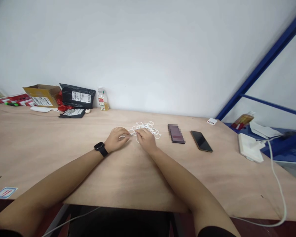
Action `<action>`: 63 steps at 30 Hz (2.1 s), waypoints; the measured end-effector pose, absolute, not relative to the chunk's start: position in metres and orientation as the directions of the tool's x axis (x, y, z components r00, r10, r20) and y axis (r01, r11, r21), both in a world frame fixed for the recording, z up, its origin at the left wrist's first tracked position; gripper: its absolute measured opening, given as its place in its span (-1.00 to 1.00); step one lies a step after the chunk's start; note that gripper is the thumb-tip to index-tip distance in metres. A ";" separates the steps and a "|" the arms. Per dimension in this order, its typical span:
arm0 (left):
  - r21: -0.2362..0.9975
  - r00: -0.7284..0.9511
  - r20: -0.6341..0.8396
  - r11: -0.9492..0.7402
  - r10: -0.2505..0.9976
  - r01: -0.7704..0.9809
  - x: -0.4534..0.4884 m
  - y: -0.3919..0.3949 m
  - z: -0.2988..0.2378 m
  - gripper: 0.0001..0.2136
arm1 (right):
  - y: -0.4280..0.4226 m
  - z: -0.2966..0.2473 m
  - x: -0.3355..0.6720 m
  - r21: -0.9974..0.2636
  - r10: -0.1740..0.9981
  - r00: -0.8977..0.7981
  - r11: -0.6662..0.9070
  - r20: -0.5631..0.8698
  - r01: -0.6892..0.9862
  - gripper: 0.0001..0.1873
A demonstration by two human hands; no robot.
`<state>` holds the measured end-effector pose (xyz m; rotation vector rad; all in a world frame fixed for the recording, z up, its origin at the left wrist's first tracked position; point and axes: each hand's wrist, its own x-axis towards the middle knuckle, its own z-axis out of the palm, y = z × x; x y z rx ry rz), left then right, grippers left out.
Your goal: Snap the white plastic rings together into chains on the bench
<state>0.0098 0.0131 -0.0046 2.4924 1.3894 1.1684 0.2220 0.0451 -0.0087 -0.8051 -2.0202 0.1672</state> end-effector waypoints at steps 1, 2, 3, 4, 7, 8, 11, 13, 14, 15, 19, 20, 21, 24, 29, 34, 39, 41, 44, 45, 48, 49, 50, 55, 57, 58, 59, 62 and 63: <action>0.382 0.302 0.559 -0.563 0.772 0.733 0.007 0.013 -0.005 -0.79 | 0.049 -0.010 0.225 -0.427 0.623 -0.318 0.749 0.715 0.506 -0.73; 0.375 0.298 0.531 -0.536 0.793 0.757 0.005 0.013 -0.005 -0.76 | 0.054 -0.011 0.228 -0.443 0.647 -0.274 0.716 0.711 0.539 -0.72; 0.366 0.297 0.505 -0.512 0.811 0.777 0.003 0.014 -0.006 -0.73 | 0.058 -0.013 0.230 -0.461 0.670 -0.235 0.683 0.704 0.567 -0.72; 0.355 0.297 0.481 -0.493 0.825 0.795 0.002 0.014 -0.007 -0.70 | 0.061 -0.014 0.232 -0.474 0.687 -0.210 0.659 0.696 0.583 -0.73; 0.324 0.296 0.423 -0.448 0.856 0.833 0.000 0.016 -0.010 -0.68 | 0.063 -0.016 0.234 -0.482 0.698 -0.220 0.655 0.682 0.582 -0.76; 0.318 0.296 0.409 -0.438 0.863 0.841 0.000 0.018 -0.011 -0.69 | 0.062 -0.016 0.233 -0.473 0.689 -0.247 0.672 0.682 0.569 -0.77; 0.334 0.309 0.400 -0.451 0.863 0.828 0.001 0.021 -0.014 -0.71 | 0.053 -0.013 0.227 -0.423 0.636 -0.368 0.747 0.679 0.513 -0.79; 0.389 0.312 0.416 -0.477 0.854 0.788 0.002 0.024 -0.016 -0.71 | 0.047 -0.011 0.224 -0.378 0.587 -0.451 0.796 0.672 0.473 -0.79; 0.437 0.297 0.422 -0.479 0.857 0.762 0.003 0.025 -0.017 -0.71 | 0.045 -0.011 0.223 -0.353 0.560 -0.488 0.818 0.669 0.454 -0.79; 0.499 0.267 0.422 -0.468 0.866 0.730 0.004 0.026 -0.019 -0.72 | 0.042 -0.010 0.222 -0.328 0.531 -0.522 0.839 0.668 0.434 -0.79; 0.795 0.120 0.340 -0.354 0.933 0.492 0.011 0.031 -0.027 -0.73 | 0.036 -0.007 0.220 -0.234 0.425 -0.628 0.900 0.652 0.367 -0.76; 0.843 0.118 0.323 -0.342 0.939 0.416 0.013 0.031 -0.029 -0.74 | 0.035 -0.007 0.219 -0.219 0.411 -0.646 0.907 0.644 0.359 -0.75; 0.874 0.125 0.312 -0.336 0.942 0.351 0.016 0.031 -0.029 -0.75 | 0.035 -0.007 0.218 -0.209 0.402 -0.658 0.911 0.636 0.355 -0.74; 0.916 0.157 0.290 -0.321 0.944 0.241 0.021 0.029 -0.028 -0.76 | 0.034 -0.007 0.216 -0.194 0.404 -0.659 0.909 0.635 0.369 -0.77; 0.925 0.231 0.302 -0.343 0.925 0.162 0.024 0.019 -0.018 -0.71 | 0.036 -0.009 0.215 -0.188 0.389 -0.616 0.912 0.685 0.366 -0.84; 0.845 0.310 0.345 -0.437 0.886 0.308 0.025 0.011 -0.012 -0.70 | 0.037 -0.011 0.216 -0.213 0.410 -0.587 0.901 0.698 0.377 -0.84; 0.625 0.290 0.458 -0.537 0.840 0.567 0.023 0.010 -0.009 -0.79 | 0.035 -0.006 0.216 -0.225 0.399 -0.668 0.915 0.628 0.336 -0.83; 0.594 0.244 0.496 -0.530 0.834 0.605 0.022 0.011 -0.008 -0.80 | 0.033 -0.004 0.217 -0.231 0.375 -0.691 0.927 0.618 0.297 -0.86; 0.603 0.194 0.502 -0.502 0.843 0.619 0.021 0.012 -0.006 -0.81 | 0.029 -0.002 0.217 -0.219 0.312 -0.767 0.949 0.561 0.226 -0.75; 0.611 0.184 0.499 -0.495 0.847 0.618 0.021 0.012 -0.006 -0.81 | 0.028 -0.002 0.216 -0.209 0.288 -0.798 0.956 0.528 0.207 -0.73; 0.607 0.192 0.508 -0.507 0.840 0.611 0.021 0.012 -0.005 -0.82 | 0.025 -0.005 0.211 -0.173 0.269 -0.855 0.962 0.443 0.212 -0.80; 0.601 0.199 0.517 -0.519 0.832 0.608 0.021 0.012 -0.005 -0.82 | 0.025 -0.006 0.210 -0.165 0.278 -0.858 0.960 0.431 0.227 -0.83; 0.594 0.205 0.527 -0.531 0.825 0.604 0.021 0.011 -0.005 -0.82 | 0.025 -0.008 0.209 -0.164 0.290 -0.855 0.956 0.430 0.242 -0.85; 0.549 0.212 0.617 -0.608 0.758 0.574 0.020 0.010 -0.003 -0.83 | 0.031 -0.010 0.212 -0.298 0.419 -0.668 0.908 0.615 0.295 -0.85; 0.505 0.230 0.659 -0.648 0.716 0.570 0.019 0.010 -0.003 -0.85 | 0.034 -0.009 0.214 -0.389 0.493 -0.540 0.870 0.682 0.304 -0.84; 0.481 0.241 0.675 -0.664 0.698 0.573 0.019 0.009 -0.003 -0.86 | 0.035 -0.008 0.215 -0.420 0.516 -0.497 0.857 0.698 0.298 -0.83; 0.458 0.253 0.686 -0.676 0.682 0.578 0.019 0.009 -0.003 -0.87 | 0.036 -0.008 0.215 -0.439 0.525 -0.473 0.851 0.708 0.288 -0.83; 0.399 0.286 0.708 -0.700 0.645 0.593 0.020 0.010 -0.005 -0.89 | 0.038 -0.007 0.216 -0.434 0.502 -0.467 0.864 0.728 0.253 -0.82; 0.384 0.292 0.713 -0.704 0.637 0.597 0.020 0.010 -0.006 -0.89 | 0.038 -0.007 0.215 -0.426 0.493 -0.467 0.870 0.734 0.249 -0.81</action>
